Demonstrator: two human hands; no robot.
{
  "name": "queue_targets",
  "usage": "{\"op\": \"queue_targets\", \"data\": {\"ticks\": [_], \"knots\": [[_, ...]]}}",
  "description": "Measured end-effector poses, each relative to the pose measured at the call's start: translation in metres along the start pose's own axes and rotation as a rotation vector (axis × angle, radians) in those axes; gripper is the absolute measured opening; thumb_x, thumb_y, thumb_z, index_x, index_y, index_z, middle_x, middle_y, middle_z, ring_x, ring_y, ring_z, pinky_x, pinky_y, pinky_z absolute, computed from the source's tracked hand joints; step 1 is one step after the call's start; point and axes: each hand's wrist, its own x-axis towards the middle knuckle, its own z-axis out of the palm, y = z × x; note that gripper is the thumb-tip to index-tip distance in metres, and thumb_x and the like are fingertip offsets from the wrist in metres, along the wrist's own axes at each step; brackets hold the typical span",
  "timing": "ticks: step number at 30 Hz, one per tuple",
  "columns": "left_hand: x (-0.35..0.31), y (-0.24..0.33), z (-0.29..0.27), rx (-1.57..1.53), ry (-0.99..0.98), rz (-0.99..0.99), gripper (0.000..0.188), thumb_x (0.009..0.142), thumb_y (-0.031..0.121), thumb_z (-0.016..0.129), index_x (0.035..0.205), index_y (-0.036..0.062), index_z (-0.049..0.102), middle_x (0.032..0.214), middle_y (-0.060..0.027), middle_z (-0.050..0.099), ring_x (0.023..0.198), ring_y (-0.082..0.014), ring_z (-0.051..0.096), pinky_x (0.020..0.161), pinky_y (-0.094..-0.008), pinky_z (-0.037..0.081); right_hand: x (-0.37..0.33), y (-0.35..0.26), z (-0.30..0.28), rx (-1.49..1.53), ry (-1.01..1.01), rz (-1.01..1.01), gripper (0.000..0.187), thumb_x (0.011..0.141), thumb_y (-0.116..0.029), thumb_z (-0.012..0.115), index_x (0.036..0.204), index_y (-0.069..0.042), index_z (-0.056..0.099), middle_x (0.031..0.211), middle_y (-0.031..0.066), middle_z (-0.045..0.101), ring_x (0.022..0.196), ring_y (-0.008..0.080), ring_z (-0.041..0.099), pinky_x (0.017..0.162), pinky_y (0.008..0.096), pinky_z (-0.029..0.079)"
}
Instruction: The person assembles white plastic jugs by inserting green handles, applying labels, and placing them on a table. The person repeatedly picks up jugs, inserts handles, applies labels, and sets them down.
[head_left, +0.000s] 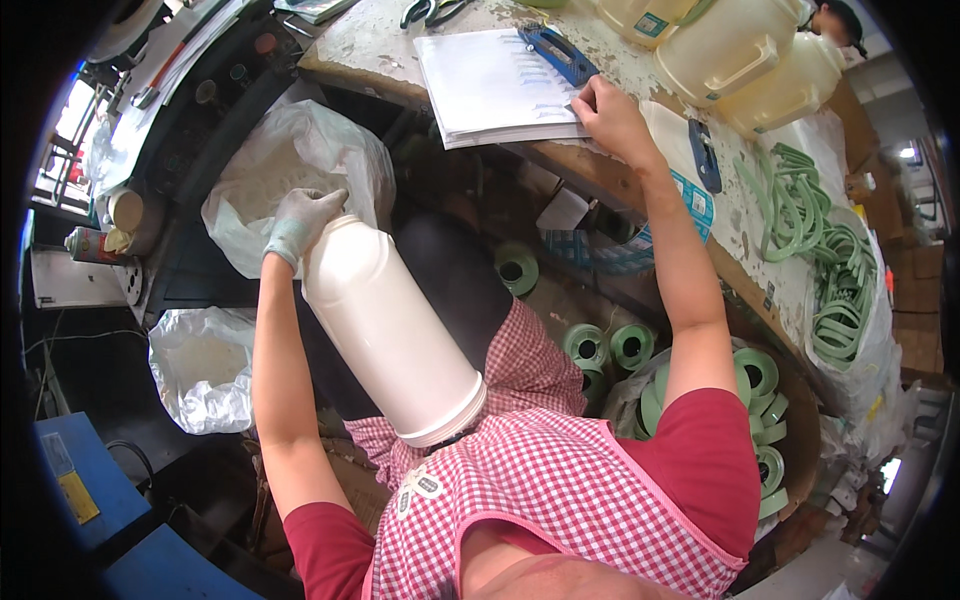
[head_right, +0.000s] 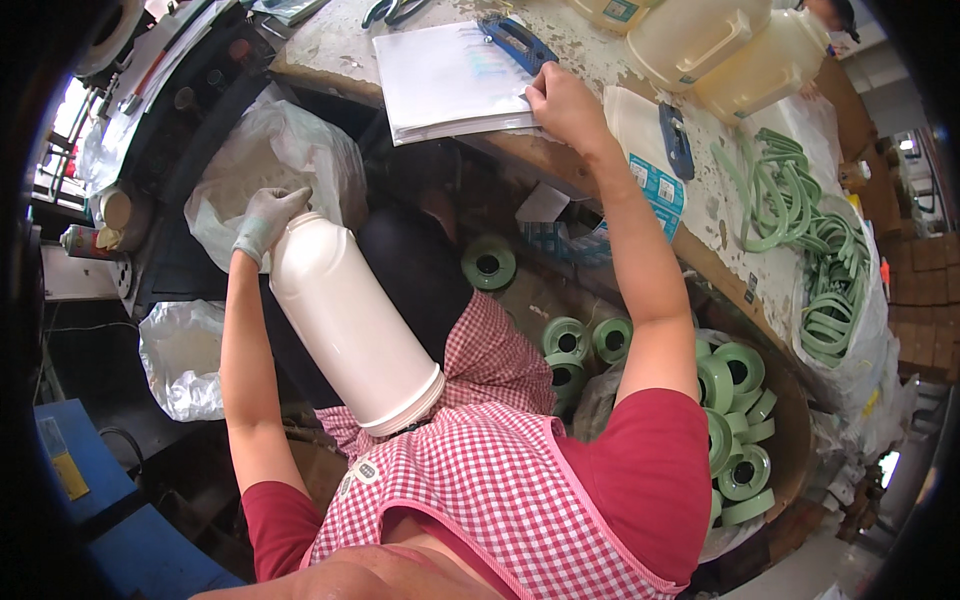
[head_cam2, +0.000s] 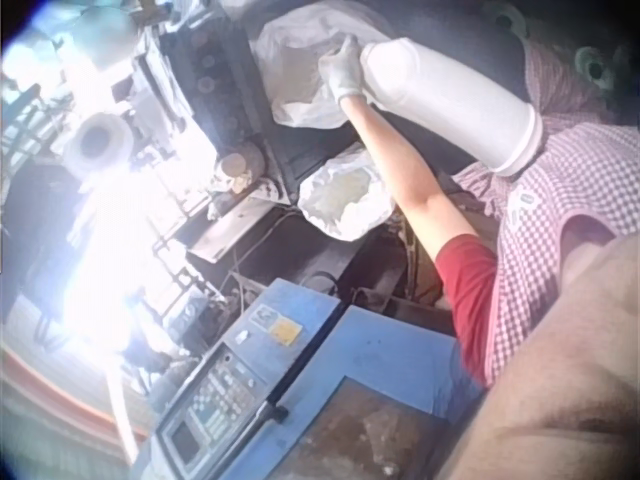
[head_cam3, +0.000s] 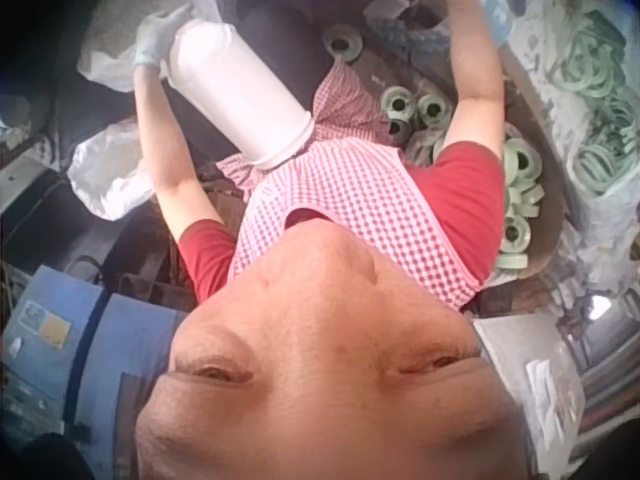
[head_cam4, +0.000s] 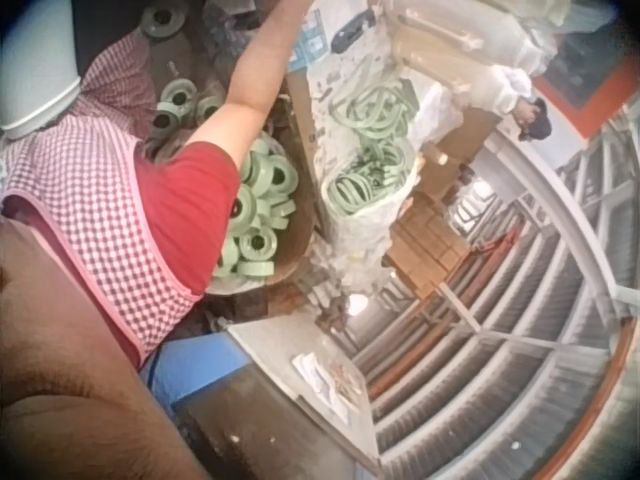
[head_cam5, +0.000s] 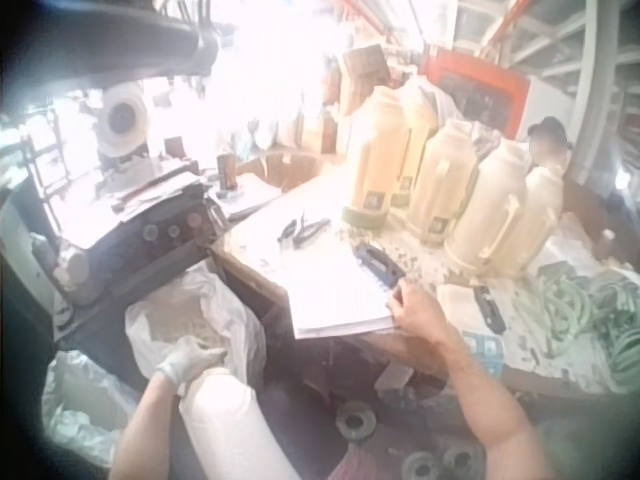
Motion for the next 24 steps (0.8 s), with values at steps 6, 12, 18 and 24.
{"op": "queue_targets", "data": {"ticks": [6,12,18,24], "knots": [[-0.013,-0.003,0.000,-0.039,0.247,0.186,0.047,0.096,0.045,0.068,0.089,-0.0013,0.077,0.085,-0.0154,0.076,0.078,-0.0294,0.072,0.079,-0.0392,0.055,0.005,-0.014,0.005,0.020,-0.024,-0.031,0.034,0.093,-0.035,0.076,0.089,-0.003,0.067,0.085,0.0171,0.073,0.080,0.0340,0.071,0.074,0.0434,0.054],[-0.128,-0.032,0.015,-0.590,0.661,0.399,0.014,0.100,0.006,0.067,0.111,-0.0018,0.071,0.119,-0.0123,0.074,0.108,-0.0216,0.069,0.095,-0.0328,0.052,-0.103,-0.123,0.014,0.682,-0.067,0.141,0.026,0.089,-0.023,0.086,0.087,-0.007,0.066,0.069,-0.0017,0.062,0.059,0.0066,0.055,0.055,0.0237,0.044],[-0.200,-0.021,0.043,-0.598,0.483,0.452,0.020,0.102,0.002,0.056,0.100,0.0004,0.076,0.153,-0.0216,0.050,0.144,-0.0322,0.048,0.116,-0.0423,0.041,-0.168,-0.194,0.081,1.248,-0.635,0.278,0.025,0.094,-0.017,0.082,0.091,-0.005,0.060,0.071,-0.0056,0.060,0.053,-0.0003,0.049,0.044,0.0178,0.032],[-0.198,-0.007,0.045,-0.516,0.524,0.375,0.005,0.087,0.003,0.073,0.087,-0.0019,0.073,0.148,-0.0225,0.057,0.136,-0.0356,0.056,0.112,-0.0434,0.045,-0.166,-0.205,0.103,1.167,-0.596,0.127,0.027,0.092,-0.018,0.083,0.092,-0.002,0.061,0.083,-0.0015,0.063,0.071,0.0018,0.054,0.065,0.0195,0.045]]}}
